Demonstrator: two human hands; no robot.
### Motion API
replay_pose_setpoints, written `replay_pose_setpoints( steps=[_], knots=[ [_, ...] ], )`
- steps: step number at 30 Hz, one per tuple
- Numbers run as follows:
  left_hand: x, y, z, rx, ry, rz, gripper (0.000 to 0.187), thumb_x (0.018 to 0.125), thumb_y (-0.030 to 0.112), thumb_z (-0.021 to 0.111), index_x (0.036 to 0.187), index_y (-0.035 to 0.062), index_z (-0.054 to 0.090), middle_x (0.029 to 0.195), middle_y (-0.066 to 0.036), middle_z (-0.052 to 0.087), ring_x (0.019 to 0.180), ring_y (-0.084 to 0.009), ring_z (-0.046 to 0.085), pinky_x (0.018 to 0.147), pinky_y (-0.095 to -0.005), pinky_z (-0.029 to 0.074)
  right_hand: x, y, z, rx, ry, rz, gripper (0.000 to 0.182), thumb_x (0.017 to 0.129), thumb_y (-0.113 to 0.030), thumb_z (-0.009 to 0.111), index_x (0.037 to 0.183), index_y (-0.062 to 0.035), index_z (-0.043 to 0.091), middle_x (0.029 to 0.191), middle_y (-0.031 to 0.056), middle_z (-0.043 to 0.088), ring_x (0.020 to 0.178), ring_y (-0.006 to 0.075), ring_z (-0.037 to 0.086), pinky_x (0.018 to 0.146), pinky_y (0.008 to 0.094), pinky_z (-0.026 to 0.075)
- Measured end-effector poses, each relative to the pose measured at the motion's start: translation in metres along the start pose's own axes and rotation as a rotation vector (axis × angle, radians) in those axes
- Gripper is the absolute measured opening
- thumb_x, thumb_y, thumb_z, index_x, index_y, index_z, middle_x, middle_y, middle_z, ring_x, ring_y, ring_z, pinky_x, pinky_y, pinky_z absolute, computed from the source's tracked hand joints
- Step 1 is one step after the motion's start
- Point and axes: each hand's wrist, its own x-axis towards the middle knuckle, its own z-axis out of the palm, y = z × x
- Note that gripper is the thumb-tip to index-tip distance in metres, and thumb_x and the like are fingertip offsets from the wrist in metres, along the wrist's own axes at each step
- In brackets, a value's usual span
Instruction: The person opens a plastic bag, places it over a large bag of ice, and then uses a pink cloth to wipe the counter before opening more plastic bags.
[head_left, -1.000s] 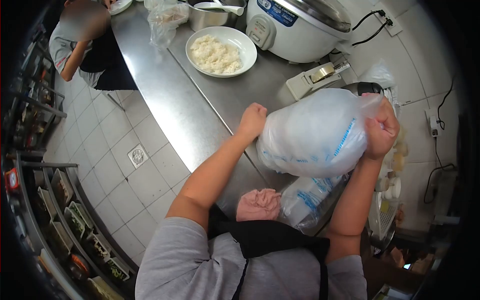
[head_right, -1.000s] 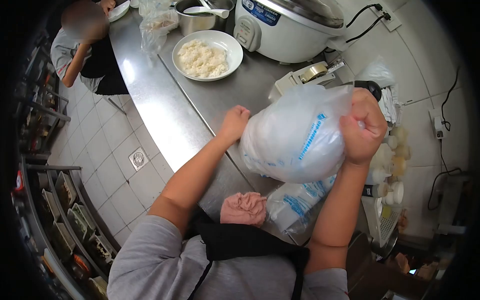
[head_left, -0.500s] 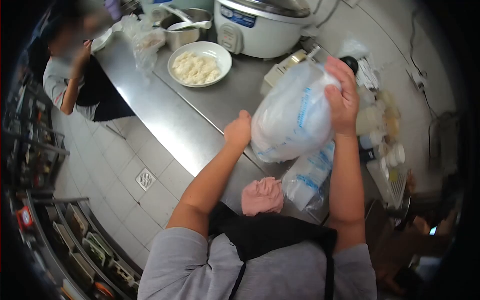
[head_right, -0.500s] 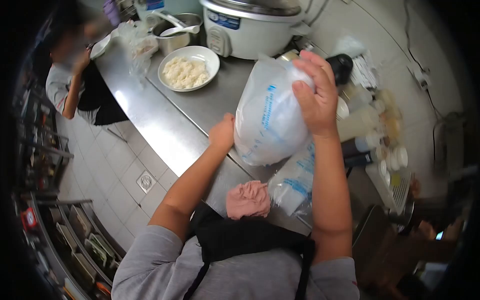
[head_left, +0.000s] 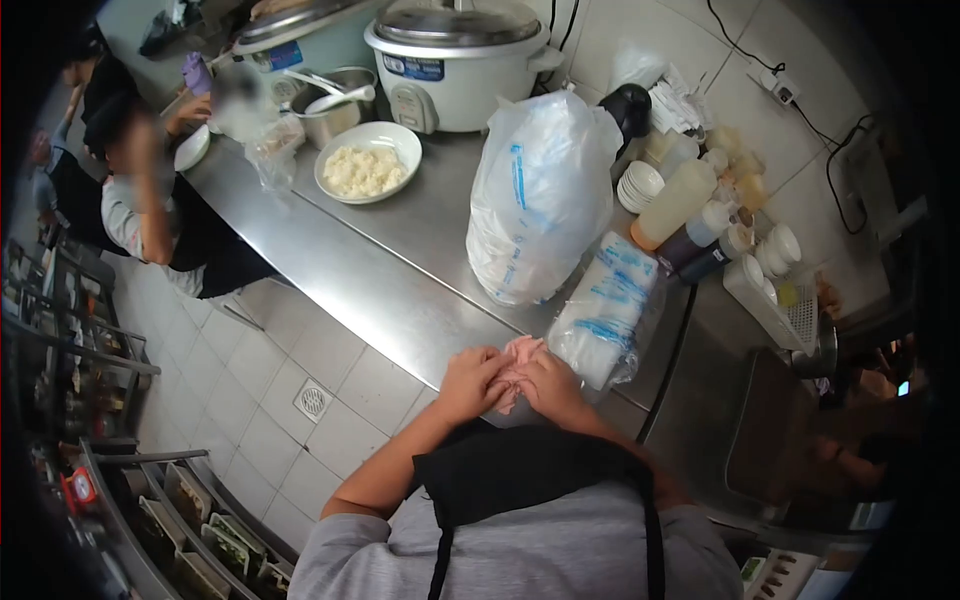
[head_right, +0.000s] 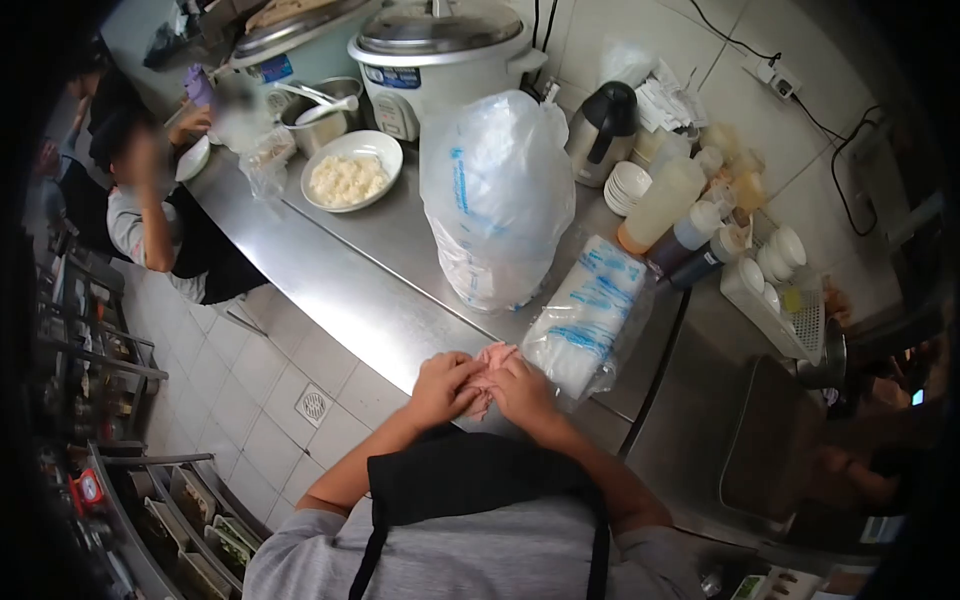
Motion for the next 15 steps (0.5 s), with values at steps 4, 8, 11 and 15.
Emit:
replay_pose_setpoints(
  steps=[4,8,11,15],
  knots=[
    [-0.007,-0.007,0.011,0.023,-0.021,-0.096,0.027,0.06,0.013,0.064,0.086,0.0091,0.057,0.077,-0.009,0.052,0.071,-0.0283,0.051,0.062,-0.0368,0.04,0.012,-0.016,-0.04,0.12,-0.047,0.015,0.015,0.065,-0.012,0.061,0.076,-0.0059,0.054,0.083,0.0125,0.052,0.071,0.0308,0.051,0.062,0.0369,0.042],
    [-0.008,-0.002,0.009,0.029,0.048,-0.119,0.02,0.062,0.013,0.062,0.082,0.009,0.057,0.075,-0.01,0.052,0.071,-0.0288,0.051,0.062,-0.0372,0.041,-0.016,0.012,-0.068,-0.244,0.049,0.18,0.015,0.064,-0.012,0.06,0.077,-0.0061,0.057,0.079,0.0115,0.053,0.074,0.0311,0.051,0.068,0.0384,0.042],
    [-0.004,0.004,0.016,0.027,0.076,-0.17,0.019,0.064,0.015,0.061,0.082,0.0087,0.057,0.077,-0.01,0.052,0.073,-0.0287,0.051,0.065,-0.0375,0.04,-0.034,0.012,-0.072,-0.544,0.064,0.308,0.018,0.062,-0.014,0.061,0.078,-0.0051,0.058,0.083,0.0107,0.053,0.083,0.0322,0.048,0.074,0.0398,0.04],
    [0.017,0.03,0.03,-0.025,0.078,0.15,0.022,0.065,0.016,0.061,0.084,0.0081,0.055,0.086,-0.01,0.051,0.082,-0.0278,0.049,0.072,-0.0385,0.038,-0.048,0.043,-0.049,-0.546,0.124,0.208,0.02,0.063,-0.013,0.061,0.08,-0.0037,0.057,0.086,0.0121,0.052,0.087,0.0325,0.047,0.076,0.0403,0.038]
  ],
)
